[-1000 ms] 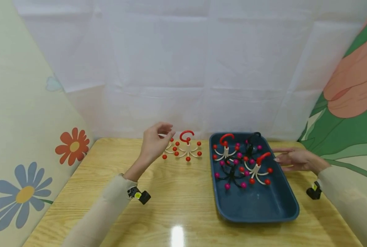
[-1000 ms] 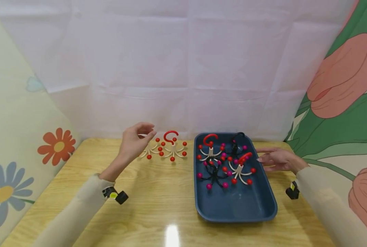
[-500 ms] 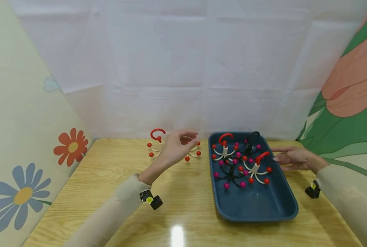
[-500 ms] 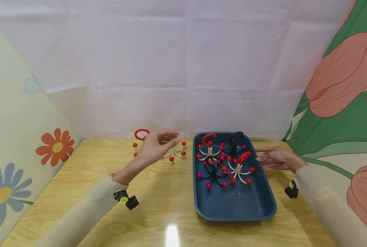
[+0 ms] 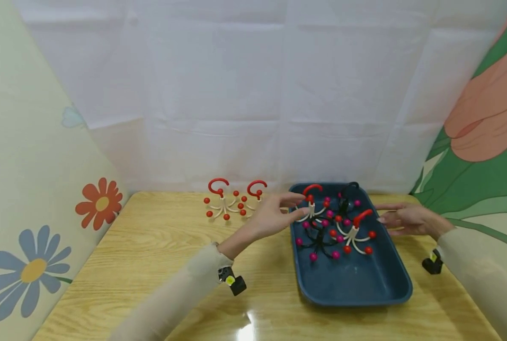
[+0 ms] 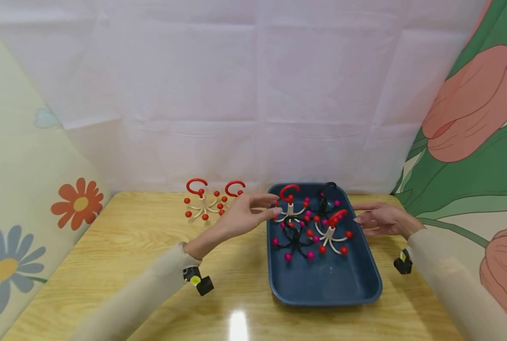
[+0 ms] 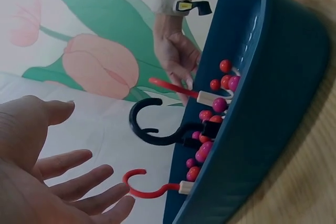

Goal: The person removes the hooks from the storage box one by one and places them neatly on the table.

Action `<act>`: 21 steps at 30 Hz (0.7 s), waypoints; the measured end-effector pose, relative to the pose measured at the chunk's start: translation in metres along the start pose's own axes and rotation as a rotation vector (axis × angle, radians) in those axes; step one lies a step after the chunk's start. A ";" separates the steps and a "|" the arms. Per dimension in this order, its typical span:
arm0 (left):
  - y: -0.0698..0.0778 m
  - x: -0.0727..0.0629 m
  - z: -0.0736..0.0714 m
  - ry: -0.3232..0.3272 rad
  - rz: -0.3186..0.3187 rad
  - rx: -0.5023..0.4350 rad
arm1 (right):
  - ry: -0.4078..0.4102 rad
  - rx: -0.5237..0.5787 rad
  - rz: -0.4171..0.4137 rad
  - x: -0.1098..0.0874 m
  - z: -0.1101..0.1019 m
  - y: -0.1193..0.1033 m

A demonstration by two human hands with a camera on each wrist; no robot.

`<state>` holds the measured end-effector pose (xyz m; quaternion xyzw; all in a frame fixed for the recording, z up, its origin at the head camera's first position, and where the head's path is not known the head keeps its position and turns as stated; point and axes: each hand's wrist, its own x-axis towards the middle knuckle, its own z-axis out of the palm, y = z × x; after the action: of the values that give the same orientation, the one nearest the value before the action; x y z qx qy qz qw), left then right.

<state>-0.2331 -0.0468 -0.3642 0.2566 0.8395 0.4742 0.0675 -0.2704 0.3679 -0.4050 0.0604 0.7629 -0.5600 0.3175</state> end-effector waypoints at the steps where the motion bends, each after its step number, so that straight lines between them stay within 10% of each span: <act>1: 0.000 0.001 0.003 -0.013 0.005 -0.004 | 0.002 -0.003 -0.001 0.000 0.000 0.000; 21: -0.010 0.008 0.037 -0.057 -0.020 -0.083 | -0.006 0.010 0.000 -0.001 0.001 -0.001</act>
<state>-0.2307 -0.0189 -0.3912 0.2586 0.8194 0.5003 0.1066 -0.2694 0.3671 -0.4038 0.0602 0.7591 -0.5641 0.3193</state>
